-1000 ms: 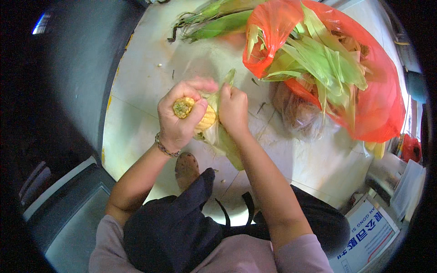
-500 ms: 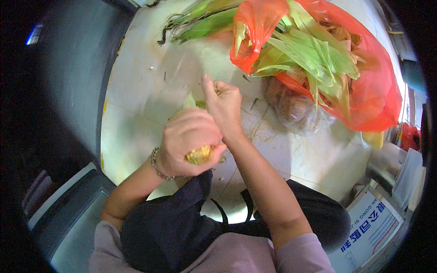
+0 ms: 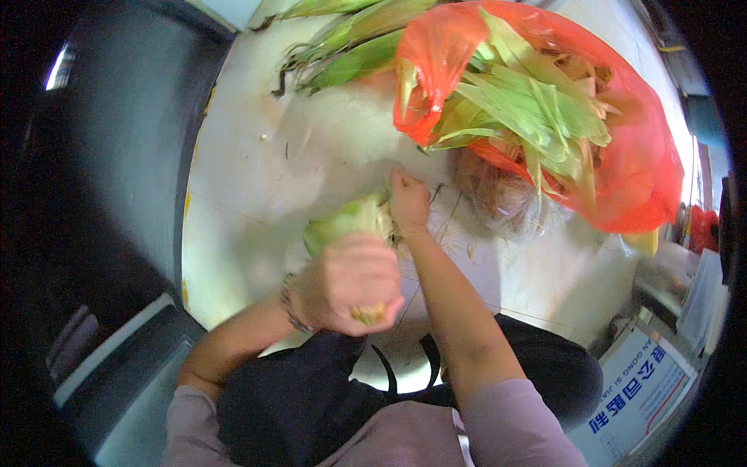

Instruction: The person sits on the floor and shucks corn cobs by hand, removing husks and silk. The person places the shucked corn into a white colander and discards the husks into a red plastic bag.

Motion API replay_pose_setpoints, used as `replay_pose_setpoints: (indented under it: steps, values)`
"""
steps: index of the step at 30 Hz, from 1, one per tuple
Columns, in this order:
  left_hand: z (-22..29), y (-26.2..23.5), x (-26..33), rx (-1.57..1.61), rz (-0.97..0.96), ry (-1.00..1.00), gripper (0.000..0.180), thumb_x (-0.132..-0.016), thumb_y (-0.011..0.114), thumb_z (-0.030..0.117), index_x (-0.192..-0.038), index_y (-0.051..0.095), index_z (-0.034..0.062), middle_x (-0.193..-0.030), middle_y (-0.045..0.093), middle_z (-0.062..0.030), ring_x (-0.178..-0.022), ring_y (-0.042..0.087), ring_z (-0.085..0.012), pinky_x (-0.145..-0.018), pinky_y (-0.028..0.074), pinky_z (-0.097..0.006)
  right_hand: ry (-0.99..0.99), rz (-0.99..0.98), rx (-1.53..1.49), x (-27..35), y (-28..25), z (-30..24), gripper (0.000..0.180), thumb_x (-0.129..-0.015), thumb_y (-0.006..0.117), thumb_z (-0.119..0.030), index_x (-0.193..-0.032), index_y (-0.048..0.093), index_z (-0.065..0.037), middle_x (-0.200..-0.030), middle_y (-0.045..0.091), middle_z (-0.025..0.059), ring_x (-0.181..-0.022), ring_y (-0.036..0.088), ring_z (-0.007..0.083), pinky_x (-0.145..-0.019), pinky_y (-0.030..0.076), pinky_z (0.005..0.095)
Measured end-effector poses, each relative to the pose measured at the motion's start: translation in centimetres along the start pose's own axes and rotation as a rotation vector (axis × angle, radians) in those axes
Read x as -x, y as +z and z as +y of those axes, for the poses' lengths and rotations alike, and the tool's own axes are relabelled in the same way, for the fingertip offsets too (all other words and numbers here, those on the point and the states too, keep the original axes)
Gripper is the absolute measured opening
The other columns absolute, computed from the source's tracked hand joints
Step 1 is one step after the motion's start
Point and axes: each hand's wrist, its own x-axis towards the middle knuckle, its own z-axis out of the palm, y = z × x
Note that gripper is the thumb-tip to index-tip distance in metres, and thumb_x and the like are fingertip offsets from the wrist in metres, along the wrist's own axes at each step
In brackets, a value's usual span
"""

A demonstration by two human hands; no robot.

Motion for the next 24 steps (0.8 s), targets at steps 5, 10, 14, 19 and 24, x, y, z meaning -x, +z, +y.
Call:
replay_pose_setpoints:
  steps: [5,10,14,19,24]
  values:
    - [-0.2,-6.4,-0.6,-0.456,0.032,-0.241,0.043,-0.066,0.071,0.018,-0.105,0.054,0.0085,-0.100,0.051,-0.0104,-0.087,0.054,-0.0296,-0.079,0.044,-0.036,-0.072,-0.048,0.050,2.7,-4.0,-0.3,0.051,-0.086,0.053,-0.043,-0.111,0.058,0.001,-0.115,0.056,0.0246,-0.106,0.052,0.0400,-0.093,0.039,0.0455]
    - [-1.3,-7.5,2.1,-0.123,0.268,-0.642,0.066,-0.068,0.074,0.016,-0.123,0.037,0.0073,-0.098,0.051,-0.0102,-0.090,0.056,-0.0218,-0.080,0.046,-0.033,-0.800,-0.091,-0.134,6.1,-6.1,-7.9,0.060,-0.083,0.060,-0.039,-0.126,0.047,0.001,-0.128,0.047,0.0205,-0.120,0.042,0.0356,-0.102,0.031,0.0420]
    - [-1.6,-7.3,2.6,0.082,0.331,-0.570,0.048,-0.071,0.070,0.005,-0.112,0.046,0.0051,-0.104,0.053,-0.0093,-0.100,0.054,-0.0187,-0.089,0.043,-0.030,-0.726,-0.365,-0.363,6.6,-6.1,-10.3,0.063,-0.081,0.064,-0.039,-0.127,0.046,0.000,-0.129,0.047,0.0196,-0.122,0.041,0.0333,-0.104,0.030,0.0401]
    - [-1.3,-5.2,2.2,0.095,0.520,-0.457,0.029,-0.072,0.066,-0.002,-0.097,0.055,0.0058,-0.118,0.050,-0.0125,-0.112,0.049,-0.0221,-0.098,0.037,-0.034,-0.828,-0.416,-0.403,6.7,-3.6,-9.4,0.054,-0.083,0.063,-0.033,-0.124,0.050,0.000,-0.121,0.053,0.0181,-0.113,0.050,0.0320,-0.097,0.037,0.0388]
    - [-1.9,-3.0,2.7,0.255,0.684,-0.423,0.019,-0.072,0.063,-0.004,-0.084,0.056,0.0079,-0.128,0.046,-0.0168,-0.119,0.046,-0.0253,-0.103,0.032,-0.039,-0.911,-0.056,-0.259,7.9,-2.9,-9.7,0.027,-0.085,0.059,-0.020,-0.102,0.059,0.000,-0.099,0.060,0.0176,-0.091,0.059,0.0353,-0.075,0.049,0.0393]
